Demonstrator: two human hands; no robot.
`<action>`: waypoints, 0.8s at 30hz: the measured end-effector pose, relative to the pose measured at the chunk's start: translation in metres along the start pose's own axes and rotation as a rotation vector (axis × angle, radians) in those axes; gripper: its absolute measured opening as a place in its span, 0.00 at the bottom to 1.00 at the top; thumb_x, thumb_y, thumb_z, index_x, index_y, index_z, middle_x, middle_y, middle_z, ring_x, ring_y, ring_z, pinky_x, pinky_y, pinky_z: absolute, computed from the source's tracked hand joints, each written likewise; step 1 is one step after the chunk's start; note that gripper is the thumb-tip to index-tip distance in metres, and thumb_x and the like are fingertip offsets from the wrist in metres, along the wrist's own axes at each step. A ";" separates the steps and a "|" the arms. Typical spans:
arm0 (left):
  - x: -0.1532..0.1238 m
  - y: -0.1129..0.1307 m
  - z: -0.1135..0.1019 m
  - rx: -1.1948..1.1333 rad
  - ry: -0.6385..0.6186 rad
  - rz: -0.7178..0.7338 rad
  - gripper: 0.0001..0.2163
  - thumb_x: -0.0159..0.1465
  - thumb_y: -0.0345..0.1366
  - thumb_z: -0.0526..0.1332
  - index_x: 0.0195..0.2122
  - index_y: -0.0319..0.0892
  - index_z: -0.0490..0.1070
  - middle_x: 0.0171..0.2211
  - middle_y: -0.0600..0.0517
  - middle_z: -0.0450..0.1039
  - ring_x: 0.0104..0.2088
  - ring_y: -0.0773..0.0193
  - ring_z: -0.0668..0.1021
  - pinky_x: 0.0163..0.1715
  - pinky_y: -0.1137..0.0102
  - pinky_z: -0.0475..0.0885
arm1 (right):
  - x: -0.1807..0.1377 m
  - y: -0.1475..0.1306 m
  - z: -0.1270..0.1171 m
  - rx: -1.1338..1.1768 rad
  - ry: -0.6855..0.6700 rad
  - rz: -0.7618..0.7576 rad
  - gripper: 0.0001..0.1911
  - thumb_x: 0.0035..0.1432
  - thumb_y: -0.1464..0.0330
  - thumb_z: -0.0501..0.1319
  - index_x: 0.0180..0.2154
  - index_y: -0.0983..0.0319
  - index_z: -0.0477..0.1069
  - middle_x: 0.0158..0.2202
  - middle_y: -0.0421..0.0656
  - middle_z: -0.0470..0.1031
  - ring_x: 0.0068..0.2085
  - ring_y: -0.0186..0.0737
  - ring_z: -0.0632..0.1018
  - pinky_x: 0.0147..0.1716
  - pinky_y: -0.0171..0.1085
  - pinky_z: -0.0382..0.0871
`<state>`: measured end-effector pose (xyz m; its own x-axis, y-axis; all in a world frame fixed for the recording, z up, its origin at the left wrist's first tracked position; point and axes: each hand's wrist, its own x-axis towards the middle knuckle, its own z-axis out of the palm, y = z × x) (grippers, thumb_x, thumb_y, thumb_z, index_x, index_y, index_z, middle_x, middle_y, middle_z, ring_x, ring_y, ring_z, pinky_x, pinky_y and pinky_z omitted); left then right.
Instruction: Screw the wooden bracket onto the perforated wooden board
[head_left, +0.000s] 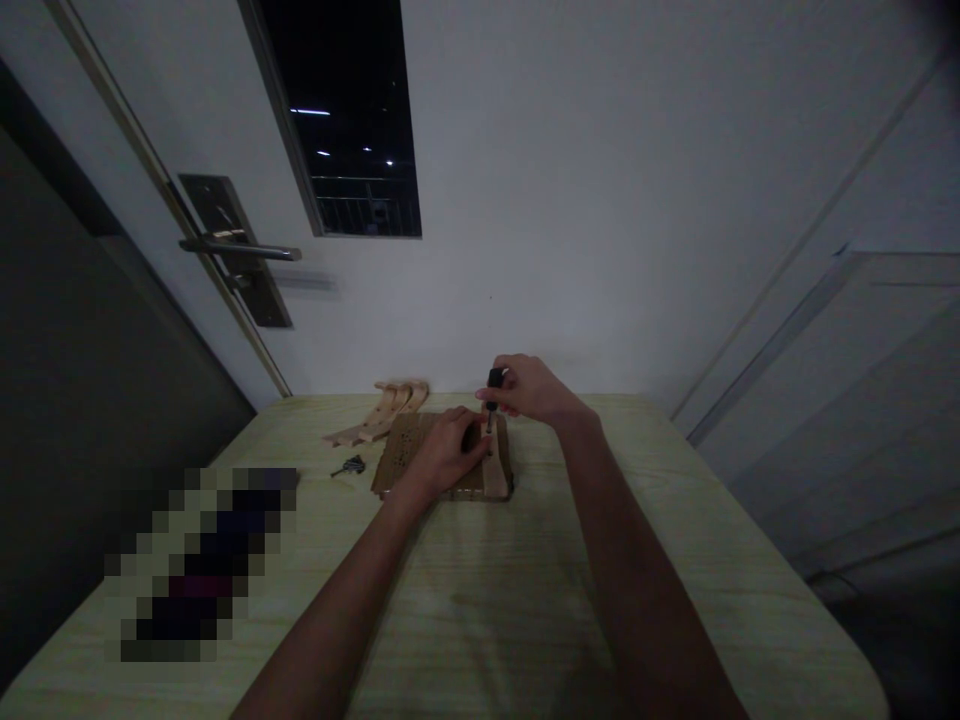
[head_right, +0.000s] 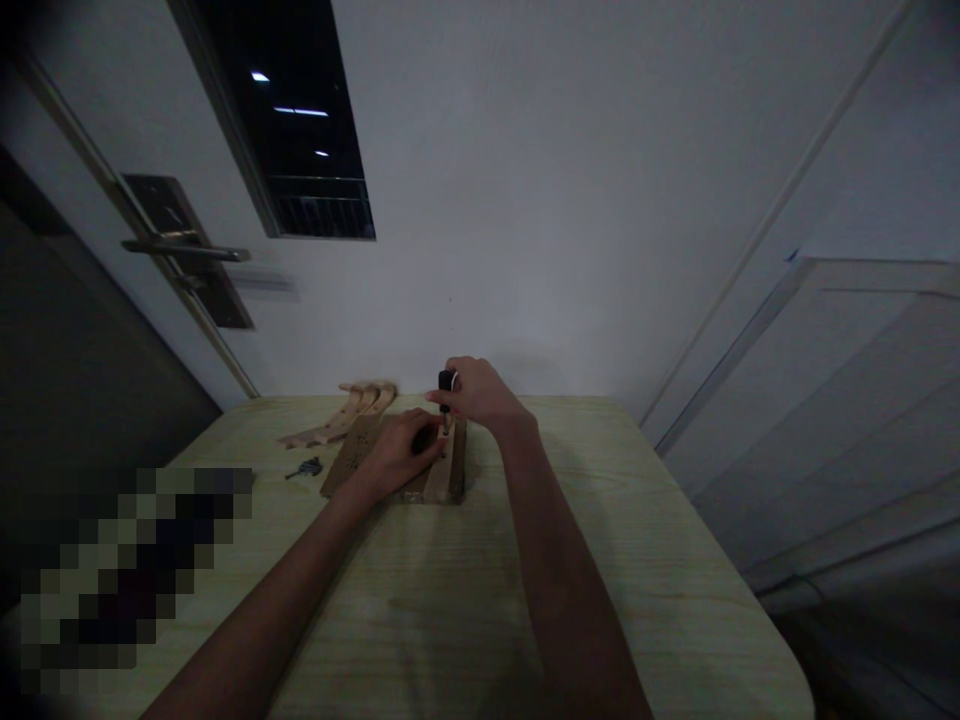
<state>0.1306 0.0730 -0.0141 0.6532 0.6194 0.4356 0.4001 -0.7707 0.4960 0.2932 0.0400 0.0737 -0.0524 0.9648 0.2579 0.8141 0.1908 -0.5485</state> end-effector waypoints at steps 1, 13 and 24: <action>0.000 0.000 0.000 0.001 -0.001 0.002 0.08 0.61 0.36 0.57 0.40 0.41 0.70 0.37 0.47 0.71 0.40 0.58 0.74 0.42 0.63 0.69 | 0.000 0.000 0.000 0.007 -0.004 0.002 0.12 0.52 0.63 0.64 0.27 0.64 0.66 0.21 0.40 0.70 0.23 0.32 0.70 0.26 0.33 0.61; 0.000 0.002 -0.001 -0.017 0.012 0.007 0.08 0.60 0.34 0.58 0.39 0.39 0.69 0.38 0.46 0.71 0.40 0.58 0.74 0.43 0.62 0.70 | 0.002 0.001 0.005 -0.066 0.040 -0.052 0.14 0.50 0.59 0.65 0.26 0.63 0.66 0.24 0.41 0.70 0.27 0.33 0.70 0.28 0.33 0.60; 0.000 -0.002 0.001 -0.008 0.011 0.017 0.08 0.60 0.35 0.58 0.40 0.40 0.69 0.39 0.47 0.72 0.41 0.58 0.74 0.44 0.62 0.69 | 0.001 -0.001 0.004 -0.079 0.045 -0.034 0.17 0.50 0.57 0.64 0.24 0.62 0.64 0.22 0.38 0.68 0.24 0.31 0.68 0.25 0.32 0.58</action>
<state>0.1309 0.0742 -0.0159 0.6526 0.6076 0.4527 0.3833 -0.7801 0.4946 0.2896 0.0418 0.0712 -0.0558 0.9485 0.3117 0.8554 0.2064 -0.4750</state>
